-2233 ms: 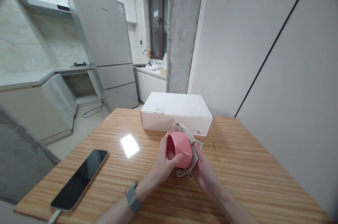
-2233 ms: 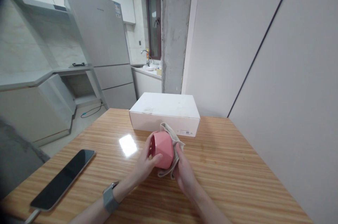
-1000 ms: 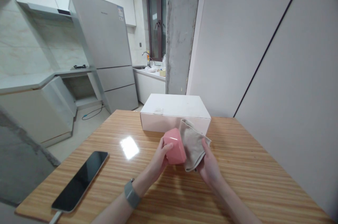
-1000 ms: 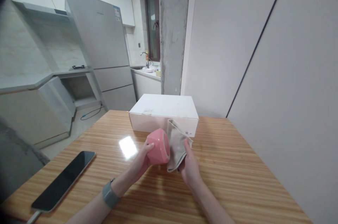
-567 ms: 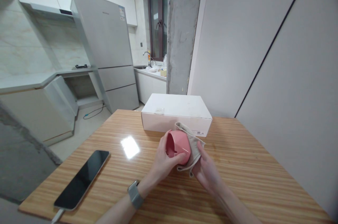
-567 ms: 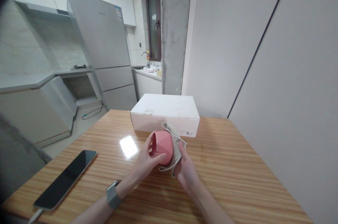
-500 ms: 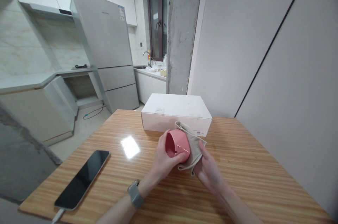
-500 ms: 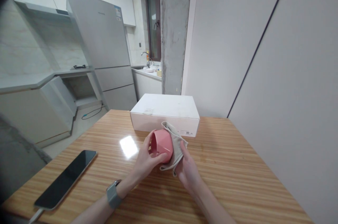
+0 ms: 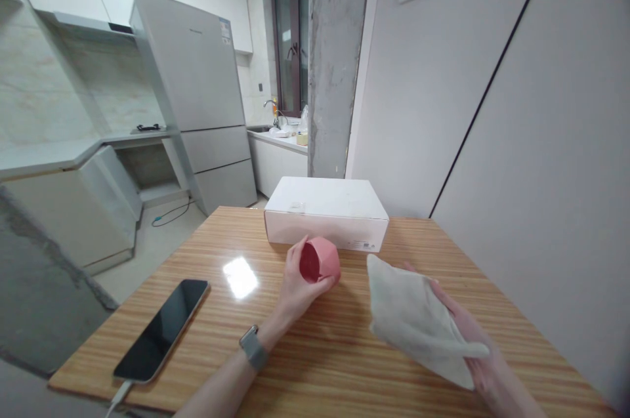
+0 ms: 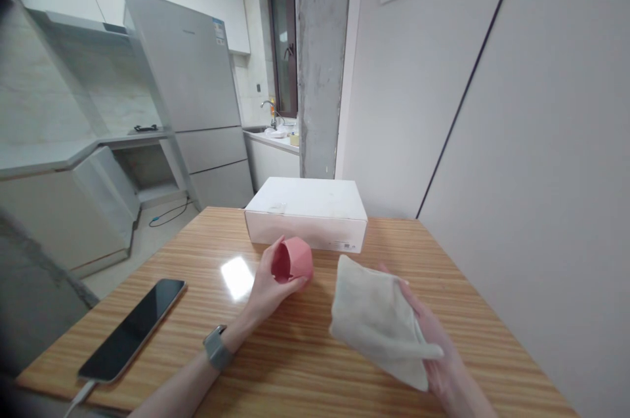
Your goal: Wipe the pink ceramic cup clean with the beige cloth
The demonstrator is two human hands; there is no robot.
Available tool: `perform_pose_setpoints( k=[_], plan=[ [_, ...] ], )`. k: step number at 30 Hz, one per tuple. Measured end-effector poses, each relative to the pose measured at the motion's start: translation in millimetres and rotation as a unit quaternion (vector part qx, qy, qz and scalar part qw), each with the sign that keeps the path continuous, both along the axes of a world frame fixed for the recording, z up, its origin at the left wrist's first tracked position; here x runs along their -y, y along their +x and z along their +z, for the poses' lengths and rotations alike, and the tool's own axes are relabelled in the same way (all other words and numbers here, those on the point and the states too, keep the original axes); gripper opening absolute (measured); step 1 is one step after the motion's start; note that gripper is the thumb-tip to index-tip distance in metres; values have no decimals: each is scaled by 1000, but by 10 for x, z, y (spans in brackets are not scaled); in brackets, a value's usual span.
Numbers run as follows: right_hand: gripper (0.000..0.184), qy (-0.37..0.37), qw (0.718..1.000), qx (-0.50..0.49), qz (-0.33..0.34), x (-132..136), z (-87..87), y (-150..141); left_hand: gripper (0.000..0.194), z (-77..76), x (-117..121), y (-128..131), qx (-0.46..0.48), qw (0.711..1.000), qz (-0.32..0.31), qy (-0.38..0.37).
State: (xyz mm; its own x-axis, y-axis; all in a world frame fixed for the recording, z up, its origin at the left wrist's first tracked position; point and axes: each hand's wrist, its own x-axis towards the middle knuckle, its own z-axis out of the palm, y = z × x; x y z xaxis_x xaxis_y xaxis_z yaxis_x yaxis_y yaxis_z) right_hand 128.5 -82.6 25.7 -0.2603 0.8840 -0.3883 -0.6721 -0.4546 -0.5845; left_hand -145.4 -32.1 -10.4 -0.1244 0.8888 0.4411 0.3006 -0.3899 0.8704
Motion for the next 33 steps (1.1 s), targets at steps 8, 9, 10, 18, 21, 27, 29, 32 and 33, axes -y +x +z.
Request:
perform_pose_setpoints(
  k=[8,9,10,18,21,27,29,32,33],
  plan=[
    [74,-69,985,124,95,262,-247,736,83,50,119,153,55,997,-40,-30],
    [74,-60,980,163,95,252,-274,802,81,61,135,179,54,997,-46,-36],
    [73,-44,971,218,87,231,-306,868,80,75,147,208,50,997,-51,-40],
    [80,186,727,662,0,57,-538,1143,82,263,110,616,-77,988,-131,17],
    [87,230,670,706,-29,70,-547,1108,86,313,64,875,-134,979,-154,30],
    [87,231,689,686,-17,91,-579,1104,86,296,-96,1442,-222,963,-154,19],
    [87,234,695,680,-18,89,-595,1112,85,267,-150,1612,-248,956,-153,9],
    [86,239,697,676,-26,95,-598,1106,81,221,-202,1817,-278,951,-133,3],
    [85,241,695,677,-31,100,-594,1098,80,209,-212,1868,-285,950,-128,2]
  ],
)
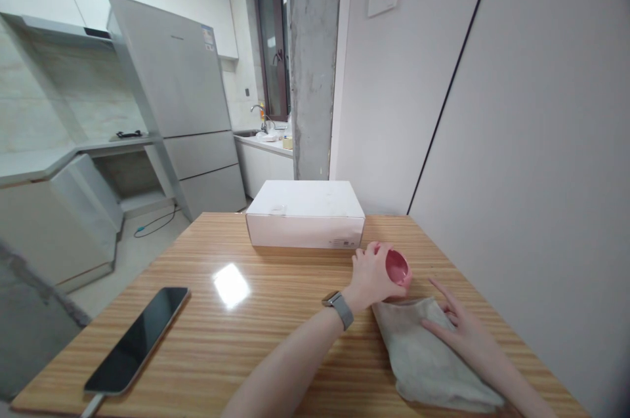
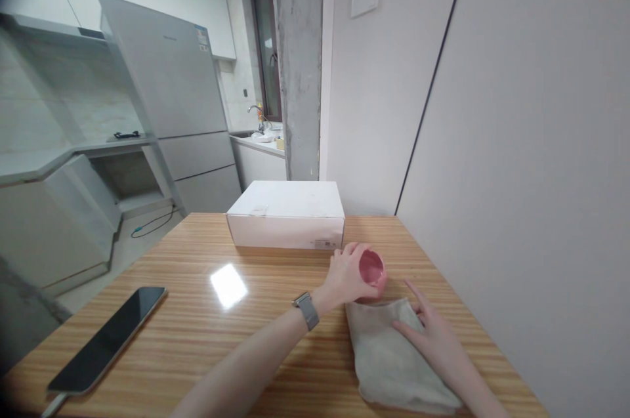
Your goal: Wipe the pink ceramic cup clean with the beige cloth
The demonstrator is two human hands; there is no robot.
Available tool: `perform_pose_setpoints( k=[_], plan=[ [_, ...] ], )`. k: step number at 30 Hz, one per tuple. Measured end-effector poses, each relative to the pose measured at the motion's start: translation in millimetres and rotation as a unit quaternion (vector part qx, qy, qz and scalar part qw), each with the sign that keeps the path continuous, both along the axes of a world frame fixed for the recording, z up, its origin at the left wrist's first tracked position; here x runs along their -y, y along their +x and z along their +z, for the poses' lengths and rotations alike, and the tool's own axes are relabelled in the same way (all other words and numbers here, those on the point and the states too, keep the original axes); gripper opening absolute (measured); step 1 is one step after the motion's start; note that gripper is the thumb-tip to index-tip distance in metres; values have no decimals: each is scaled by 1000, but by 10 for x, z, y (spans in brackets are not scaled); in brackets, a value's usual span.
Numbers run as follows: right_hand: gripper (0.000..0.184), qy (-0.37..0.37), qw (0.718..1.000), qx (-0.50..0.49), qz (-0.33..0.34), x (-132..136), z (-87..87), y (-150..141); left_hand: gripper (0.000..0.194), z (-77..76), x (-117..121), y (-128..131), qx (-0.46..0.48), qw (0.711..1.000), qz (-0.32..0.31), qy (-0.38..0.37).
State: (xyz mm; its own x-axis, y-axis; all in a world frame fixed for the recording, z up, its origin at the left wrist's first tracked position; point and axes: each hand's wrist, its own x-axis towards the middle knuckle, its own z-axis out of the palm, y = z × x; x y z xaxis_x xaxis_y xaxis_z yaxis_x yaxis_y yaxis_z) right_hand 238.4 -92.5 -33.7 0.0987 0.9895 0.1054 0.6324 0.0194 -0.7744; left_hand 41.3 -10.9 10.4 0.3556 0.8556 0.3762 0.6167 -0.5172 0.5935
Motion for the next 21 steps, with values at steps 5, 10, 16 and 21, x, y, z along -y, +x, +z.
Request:
perform_pose_setpoints(
  k=[5,10,16,21],
  plan=[
    [79,21,999,33,-27,-6,6,-23,81,-13,0,112,-8,1000,-3,-26],
    [71,38,995,92,-32,-37,64,17,75,135,196,-52,82,995,-40,-48],
    [35,147,984,55,-88,229,414,-571,24,353,757,-719,207,973,-80,-64],
    [33,60,970,-226,60,517,296,-1701,23,107,1175,-1312,216,964,32,-150]
  ],
)
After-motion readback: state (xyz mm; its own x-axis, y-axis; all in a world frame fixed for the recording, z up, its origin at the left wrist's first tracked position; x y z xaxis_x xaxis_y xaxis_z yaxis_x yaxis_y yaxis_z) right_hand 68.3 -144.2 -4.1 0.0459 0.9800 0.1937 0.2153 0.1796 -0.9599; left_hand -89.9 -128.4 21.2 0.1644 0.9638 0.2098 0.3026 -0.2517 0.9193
